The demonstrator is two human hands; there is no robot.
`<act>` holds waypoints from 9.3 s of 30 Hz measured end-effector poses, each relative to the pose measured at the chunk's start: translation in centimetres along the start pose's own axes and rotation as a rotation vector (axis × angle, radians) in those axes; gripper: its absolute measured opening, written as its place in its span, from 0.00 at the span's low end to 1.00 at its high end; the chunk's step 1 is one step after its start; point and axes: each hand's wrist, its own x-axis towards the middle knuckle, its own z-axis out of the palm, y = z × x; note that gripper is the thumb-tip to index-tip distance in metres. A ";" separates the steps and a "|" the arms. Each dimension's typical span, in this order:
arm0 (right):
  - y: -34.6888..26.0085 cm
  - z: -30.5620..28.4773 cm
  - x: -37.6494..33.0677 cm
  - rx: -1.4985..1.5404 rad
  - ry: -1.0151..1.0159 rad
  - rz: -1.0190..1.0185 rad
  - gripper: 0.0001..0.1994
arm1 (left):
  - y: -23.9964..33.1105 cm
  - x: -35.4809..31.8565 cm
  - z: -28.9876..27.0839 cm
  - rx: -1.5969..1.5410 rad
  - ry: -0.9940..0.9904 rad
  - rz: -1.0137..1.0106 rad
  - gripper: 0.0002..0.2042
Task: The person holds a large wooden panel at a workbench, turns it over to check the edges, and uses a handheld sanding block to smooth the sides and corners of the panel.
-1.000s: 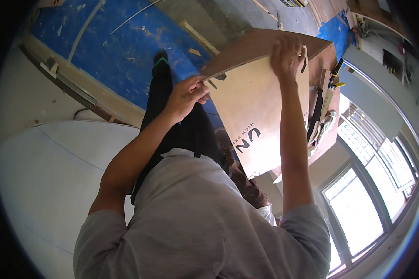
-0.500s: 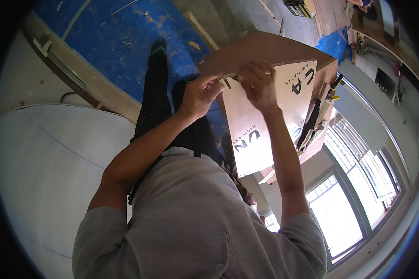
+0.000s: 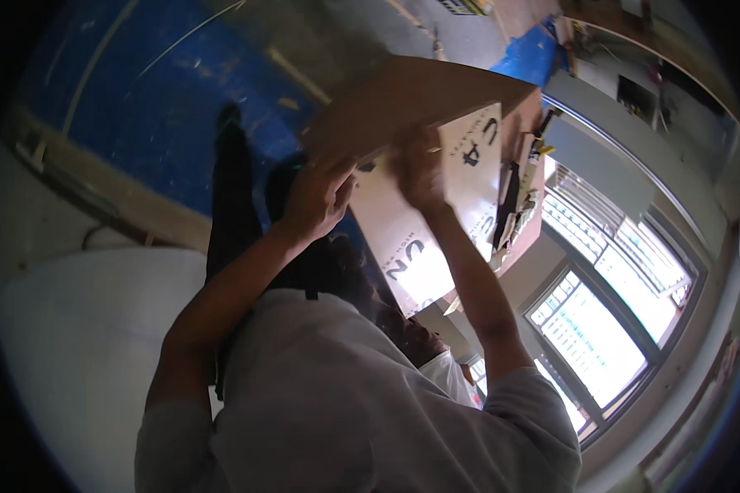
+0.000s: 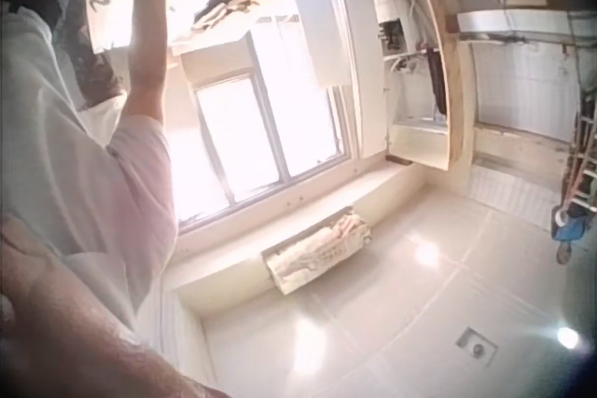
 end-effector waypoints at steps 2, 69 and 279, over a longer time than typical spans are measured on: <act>-2.5 -0.9 -0.1 0.121 -0.143 0.000 0.26 | -0.4 1.1 0.2 0.029 -0.118 -0.001 0.17; -32.9 -3.3 -36.7 0.920 2.695 1.071 0.25 | 12.1 22.5 -3.0 -0.447 -0.925 0.139 0.30; -2.9 -45.0 -24.1 0.067 1.540 0.309 0.26 | 11.0 15.5 -2.7 -0.232 -1.743 -1.352 0.22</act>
